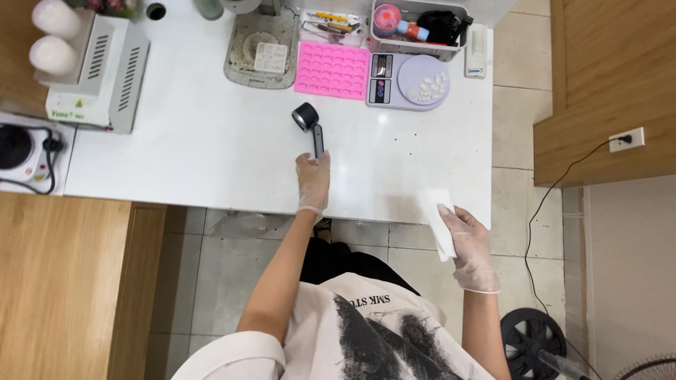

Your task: Cleaning the production surface and equipment with a paper towel.

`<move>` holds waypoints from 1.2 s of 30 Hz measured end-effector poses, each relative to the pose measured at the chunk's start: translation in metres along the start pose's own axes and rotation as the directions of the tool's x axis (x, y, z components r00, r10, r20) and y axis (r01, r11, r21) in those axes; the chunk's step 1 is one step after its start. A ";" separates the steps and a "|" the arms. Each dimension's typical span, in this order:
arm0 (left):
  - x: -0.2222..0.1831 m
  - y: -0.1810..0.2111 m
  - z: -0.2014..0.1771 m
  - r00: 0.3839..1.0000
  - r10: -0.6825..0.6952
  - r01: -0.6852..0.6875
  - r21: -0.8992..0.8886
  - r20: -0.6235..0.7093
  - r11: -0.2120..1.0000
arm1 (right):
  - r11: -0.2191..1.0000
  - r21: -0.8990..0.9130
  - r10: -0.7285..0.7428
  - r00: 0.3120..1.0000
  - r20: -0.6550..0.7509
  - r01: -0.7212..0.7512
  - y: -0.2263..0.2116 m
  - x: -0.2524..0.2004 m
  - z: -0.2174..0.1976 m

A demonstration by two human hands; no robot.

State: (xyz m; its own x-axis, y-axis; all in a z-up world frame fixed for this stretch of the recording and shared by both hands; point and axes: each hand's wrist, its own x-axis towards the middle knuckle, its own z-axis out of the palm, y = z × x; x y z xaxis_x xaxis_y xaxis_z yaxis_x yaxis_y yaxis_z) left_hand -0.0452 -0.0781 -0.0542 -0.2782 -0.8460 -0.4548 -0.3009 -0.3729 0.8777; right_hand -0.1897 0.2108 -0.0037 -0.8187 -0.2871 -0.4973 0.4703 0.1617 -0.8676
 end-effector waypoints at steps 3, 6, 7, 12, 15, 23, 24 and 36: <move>0.018 0.021 -0.003 0.995 0.069 -0.034 0.429 -0.068 0.903 | 0.993 -0.077 0.091 0.996 0.009 -0.090 -0.023 -0.012 0.020; 0.039 0.016 0.005 0.998 -0.058 0.041 0.611 0.008 0.790 | 0.974 -0.088 0.206 0.977 -0.059 -0.210 -0.036 -0.014 0.049; 0.050 0.009 0.006 0.999 -0.022 -0.003 0.666 0.030 0.746 | 0.973 -0.095 0.207 0.977 -0.051 -0.211 -0.035 -0.009 0.061; 0.074 -0.008 0.001 0.989 0.037 -0.121 0.659 0.140 0.742 | 0.980 -0.153 0.121 0.992 -0.036 -0.125 -0.048 0.011 0.111; 0.076 -0.005 -0.008 0.960 -0.010 -0.145 0.528 0.280 0.837 | 0.967 -0.245 0.050 0.996 -0.071 -0.066 -0.058 0.026 0.133; 0.026 0.035 -0.008 0.620 0.137 0.404 -0.464 0.773 0.788 | 0.875 -0.273 -0.400 0.914 0.059 0.401 -0.136 0.040 0.186; 0.017 0.045 -0.005 0.620 0.141 0.398 -0.465 0.772 0.791 | 0.874 -0.269 -0.404 0.913 0.061 0.405 -0.144 0.040 0.189; -0.065 0.149 0.022 0.763 0.246 0.026 -0.408 0.598 0.913 | 0.104 -0.367 -0.730 0.321 0.603 0.924 -0.200 0.024 0.179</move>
State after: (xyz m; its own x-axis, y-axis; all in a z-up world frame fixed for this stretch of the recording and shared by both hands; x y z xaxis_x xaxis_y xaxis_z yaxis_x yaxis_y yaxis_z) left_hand -0.0920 -0.0708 0.1028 -0.8320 -0.5087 -0.2215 0.0900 -0.5177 0.8508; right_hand -0.2438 0.0023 0.1581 -0.4078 -0.7796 0.4753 -0.8289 0.0978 -0.5508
